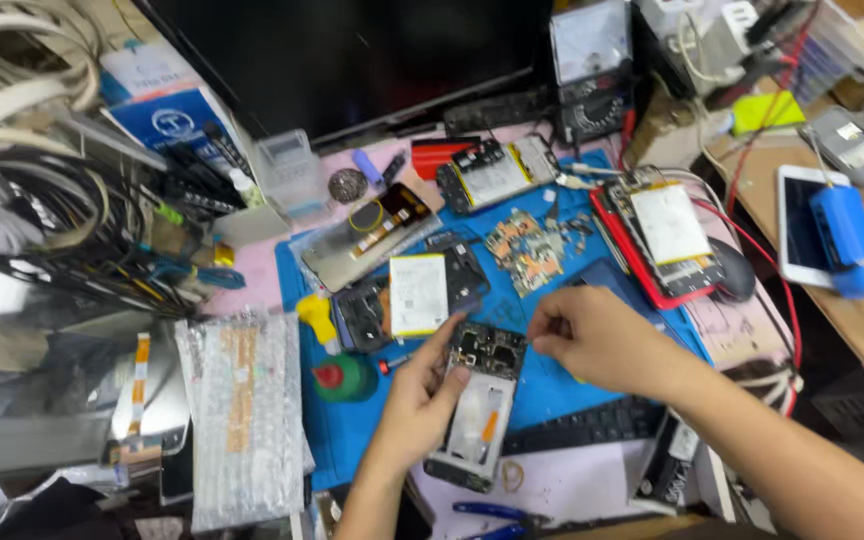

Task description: The person uses a screwdriver and their hands to pry and remove internal components from a disassembled mobile phone frame.

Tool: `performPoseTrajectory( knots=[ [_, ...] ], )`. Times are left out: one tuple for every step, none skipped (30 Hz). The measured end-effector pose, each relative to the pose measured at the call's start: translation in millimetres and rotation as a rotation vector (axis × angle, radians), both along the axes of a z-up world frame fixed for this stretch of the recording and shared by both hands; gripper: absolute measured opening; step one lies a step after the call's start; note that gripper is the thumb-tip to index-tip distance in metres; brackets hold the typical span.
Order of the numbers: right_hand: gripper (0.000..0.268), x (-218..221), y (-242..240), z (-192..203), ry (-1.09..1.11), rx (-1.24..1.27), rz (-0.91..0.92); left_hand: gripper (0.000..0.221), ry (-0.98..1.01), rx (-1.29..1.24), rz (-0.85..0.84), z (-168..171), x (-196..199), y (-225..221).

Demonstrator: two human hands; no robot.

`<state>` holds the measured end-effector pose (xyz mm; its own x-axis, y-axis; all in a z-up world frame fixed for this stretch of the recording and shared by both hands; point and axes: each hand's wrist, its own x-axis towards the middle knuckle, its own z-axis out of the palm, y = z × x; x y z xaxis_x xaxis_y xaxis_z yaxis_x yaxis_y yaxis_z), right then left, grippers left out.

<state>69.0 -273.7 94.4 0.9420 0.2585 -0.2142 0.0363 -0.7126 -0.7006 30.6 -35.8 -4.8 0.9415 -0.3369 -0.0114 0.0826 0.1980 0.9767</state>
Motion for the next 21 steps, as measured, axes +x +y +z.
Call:
performPoseTrajectory(
  knots=[
    [0.009, 1.8, 4.9, 3.0, -0.016, 0.007, -0.012, 0.064, -0.024, -0.033, -0.007, 8.8, 4.4, 0.5],
    [0.009, 1.6, 6.7, 3.9, 0.036, 0.03, -0.042, 0.064, -0.038, -0.081, -0.005, 13.5, 3.1, -2.0],
    [0.008, 0.7, 7.4, 2.3, 0.089, 0.052, -0.074, 0.064, -0.026, -0.078, -0.004, 16.2, 3.1, -1.5],
    [0.008, -3.2, 6.7, -2.7, 0.143, 0.077, -0.117, 0.064, -0.013, -0.071, -0.014, 16.4, 1.7, -0.9],
    [0.009, -4.3, 4.8, -8.6, 0.102, 0.076, -0.121, 0.065, 0.001, -0.065, -0.025, 15.3, 0.1, -1.0],
    [0.01, -8.0, 5.2, -16.0, 0.071, 0.082, -0.119, 0.065, -0.025, -0.016, -0.017, 13.9, -7.0, 1.7],
    [0.011, -15.1, 5.6, -21.6, 0.039, 0.088, -0.117, 0.065, -0.05, 0.033, -0.01, 13.3, -14.2, 3.2],
    [0.011, -16.3, 8.3, -23.8, 0.075, 0.059, -0.132, 0.066, -0.096, 0.087, -0.001, 15.4, -12.4, 6.9],
    [0.013, -20.4, 11.0, -23.4, 0.111, 0.029, -0.146, 0.065, -0.122, 0.085, 0.04, 19.7, -22.4, 6.9],
    [0.014, -17.8, 13.9, -20.9, 0.111, 0.013, -0.186, 0.065, -0.187, 0.089, 0.058, 24.9, -18.7, 8.4],
    [0.012, -12.4, 16.3, -18.4, 0.056, 0.078, -0.174, 0.065, -0.252, 0.092, 0.074, 28.9, -9.5, 10.5],
    [0.011, -17.3, 17.1, -19.6, 0.036, 0.13, -0.162, 0.066, -0.157, 0.123, 0.066, 27.6, -12.6, 9.6],
    [0.01, -20.4, 17.9, -22.2, 0.016, 0.182, -0.15, 0.068, -0.063, 0.156, 0.057, 23.7, -11.8, 11.3],
    [0.009, -26.0, 15.8, -24.3, 0.012, 0.202, -0.163, 0.069, 0.057, 0.175, 0.064, 16.4, -20.1, 9.1],
    [0.009, -28.7, 15.3, -26.2, 0.009, 0.222, -0.176, 0.067, 0.024, 0.099, 0.052, 9.4, -28.2, 6.7],
    [0.009, -25.0, 16.5, -25.7, -0.016, 0.251, -0.186, 0.065, -0.032, 0.031, 0.041, 5.5, -25.2, 7.5],
    [0.009, -27.6, 16.3, -23.1, -0.026, 0.228, -0.19, 0.062, -0.088, -0.038, 0.031, 3.7, -24.5, 7.4],
    [0.01, -29.6, 16.7, -19.7, -0.041, 0.211, -0.191, 0.063, -0.092, -0.011, 0.025, 3.6, -21.5, 9.0],
    [0.01, -30.1, 17.5, -16.0, -0.057, 0.195, -0.193, 0.063, -0.095, 0.016, 0.02, 4.2, -19.3, 10.4],
    [0.011, -32.0, 17.9, -12.9, -0.058, 0.166, -0.182, 0.064, -0.087, 0.039, 0.019, 3.9, -22.6, 9.9],
    [0.011, -32.6, 18.4, -9.8, -0.06, 0.137, -0.172, 0.063, -0.105, -0.003, 0.024, 3.7, -23.7, 9.3]
  ],
)
